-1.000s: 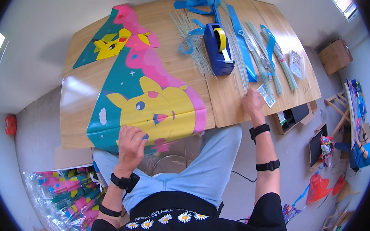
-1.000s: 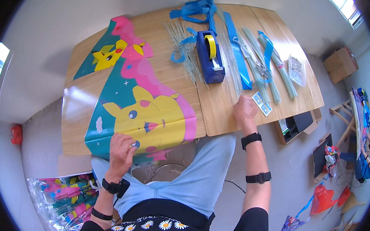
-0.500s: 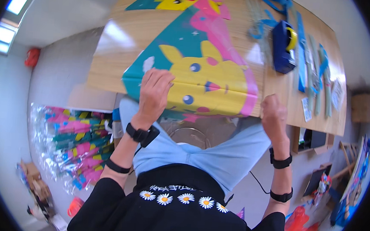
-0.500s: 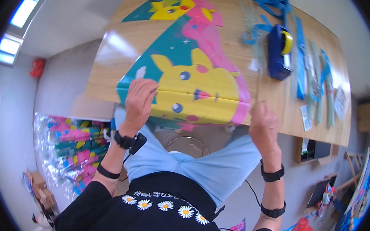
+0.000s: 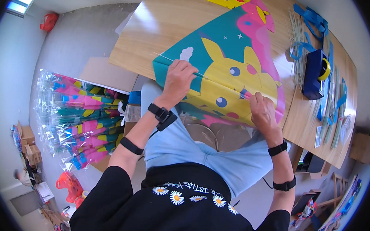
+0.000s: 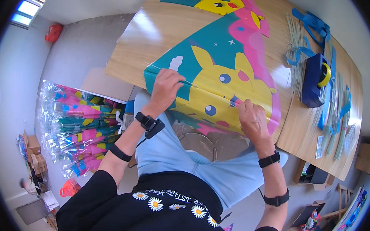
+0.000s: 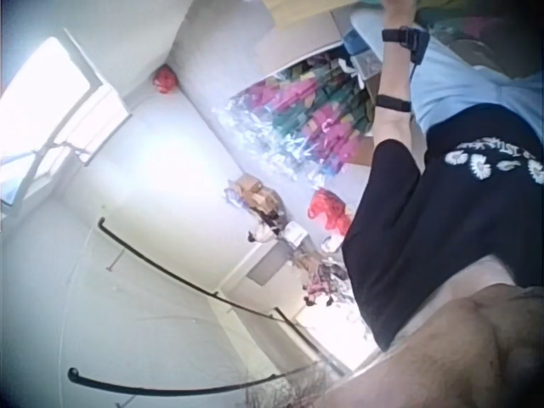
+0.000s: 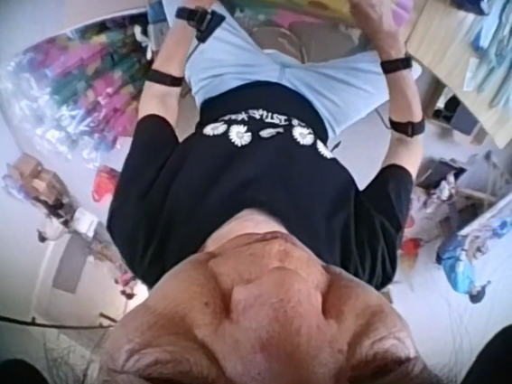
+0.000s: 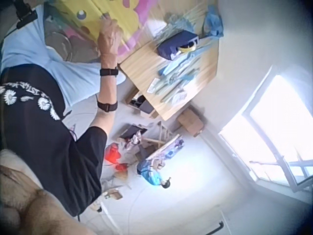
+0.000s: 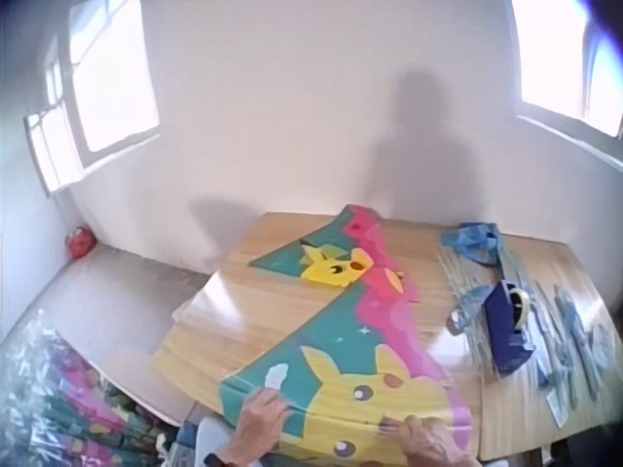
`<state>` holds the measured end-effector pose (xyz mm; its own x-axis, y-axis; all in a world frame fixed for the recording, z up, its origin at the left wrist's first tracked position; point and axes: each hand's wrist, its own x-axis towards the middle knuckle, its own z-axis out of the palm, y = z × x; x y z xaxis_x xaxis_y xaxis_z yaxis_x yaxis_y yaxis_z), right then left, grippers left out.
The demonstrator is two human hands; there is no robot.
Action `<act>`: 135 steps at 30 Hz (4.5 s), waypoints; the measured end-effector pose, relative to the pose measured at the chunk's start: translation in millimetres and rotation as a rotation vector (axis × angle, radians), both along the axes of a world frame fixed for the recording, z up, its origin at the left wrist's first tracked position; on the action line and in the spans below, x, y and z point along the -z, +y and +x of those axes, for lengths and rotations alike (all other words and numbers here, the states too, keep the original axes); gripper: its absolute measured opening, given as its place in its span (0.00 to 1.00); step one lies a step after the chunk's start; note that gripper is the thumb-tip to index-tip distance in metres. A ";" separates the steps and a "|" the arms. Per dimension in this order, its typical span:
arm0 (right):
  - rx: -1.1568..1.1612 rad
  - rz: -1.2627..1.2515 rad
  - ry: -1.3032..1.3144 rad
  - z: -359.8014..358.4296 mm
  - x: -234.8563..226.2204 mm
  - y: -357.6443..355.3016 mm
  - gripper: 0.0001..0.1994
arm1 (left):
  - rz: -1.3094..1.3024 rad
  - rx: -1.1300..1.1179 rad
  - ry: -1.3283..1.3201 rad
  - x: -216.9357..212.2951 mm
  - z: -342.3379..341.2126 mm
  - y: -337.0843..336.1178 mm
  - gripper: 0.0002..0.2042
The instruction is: Assembling a kite by attaching support sticks to a plastic kite sail using tape.
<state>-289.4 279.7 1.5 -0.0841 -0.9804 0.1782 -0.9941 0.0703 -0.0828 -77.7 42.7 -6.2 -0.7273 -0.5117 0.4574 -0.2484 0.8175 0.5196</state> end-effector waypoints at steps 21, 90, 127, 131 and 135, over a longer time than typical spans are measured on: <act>0.260 -0.081 -0.065 8.0 10.0 8.2 0.07 | -0.054 0.140 -0.074 24.9 -26.9 8.1 0.02; 0.527 -0.213 -0.098 53.8 20.9 44.1 0.11 | -0.129 0.092 -0.176 16.5 -19.7 -6.9 0.04; 0.447 0.015 -0.212 69.1 23.5 4.8 0.45 | -0.172 0.098 -0.191 22.8 -21.3 -5.3 0.05; 0.445 0.067 -0.195 69.6 26.3 1.9 0.48 | -0.134 0.082 -0.162 25.2 -18.1 -4.4 0.05; 0.437 0.062 -0.182 73.0 26.0 -0.6 0.48 | -0.116 0.063 -0.154 21.4 -14.2 0.4 0.08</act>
<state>-216.4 279.0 -24.5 -0.5155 -0.8544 0.0647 -0.8400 0.4890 -0.2352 -91.9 43.0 -27.6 -0.8218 -0.4134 0.3920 -0.2642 0.8862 0.3806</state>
